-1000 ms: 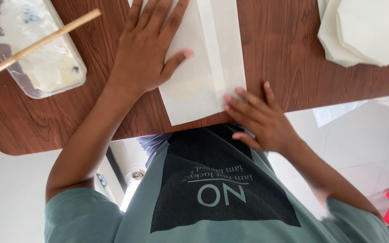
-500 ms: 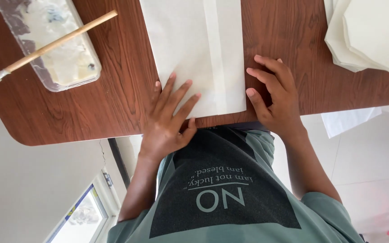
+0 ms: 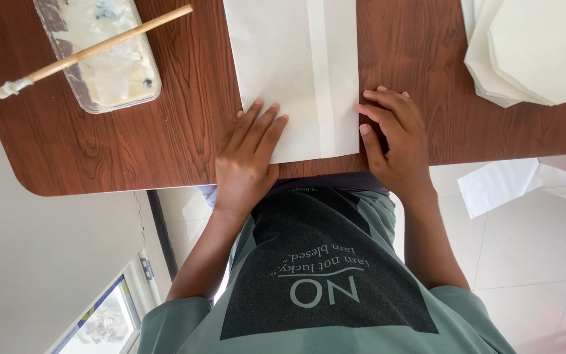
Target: A person is seen applying glue to paper sheets using a brush and then folding the sheets to assemble paper bags on a wooden table.
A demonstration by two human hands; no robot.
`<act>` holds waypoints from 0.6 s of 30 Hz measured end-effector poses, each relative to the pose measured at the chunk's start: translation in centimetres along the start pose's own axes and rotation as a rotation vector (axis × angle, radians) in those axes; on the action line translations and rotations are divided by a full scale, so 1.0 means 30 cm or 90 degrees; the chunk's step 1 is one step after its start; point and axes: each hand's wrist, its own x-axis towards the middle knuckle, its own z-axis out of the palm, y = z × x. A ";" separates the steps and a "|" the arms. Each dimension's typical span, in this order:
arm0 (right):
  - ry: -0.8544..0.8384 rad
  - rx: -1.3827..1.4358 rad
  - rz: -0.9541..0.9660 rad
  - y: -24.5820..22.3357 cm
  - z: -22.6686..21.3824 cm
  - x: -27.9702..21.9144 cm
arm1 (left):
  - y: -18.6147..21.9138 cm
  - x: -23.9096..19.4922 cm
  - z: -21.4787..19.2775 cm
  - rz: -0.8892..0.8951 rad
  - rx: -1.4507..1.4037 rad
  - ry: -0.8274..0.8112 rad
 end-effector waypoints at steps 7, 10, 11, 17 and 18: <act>-0.002 -0.023 -0.049 0.021 -0.006 0.069 | 0.003 0.018 -0.010 -0.038 0.062 0.006; -0.012 -0.017 -0.102 0.020 0.014 0.096 | -0.008 0.058 -0.039 -0.033 0.111 -0.006; -0.009 -0.026 -0.116 0.022 0.022 0.104 | -0.012 0.078 -0.051 -0.022 0.135 -0.023; 0.005 -0.117 -0.123 0.032 0.055 0.103 | -0.066 0.239 -0.222 0.025 -0.267 -0.264; 0.007 -0.117 -0.125 0.026 0.056 0.103 | -0.096 0.225 -0.183 0.026 -0.265 -0.261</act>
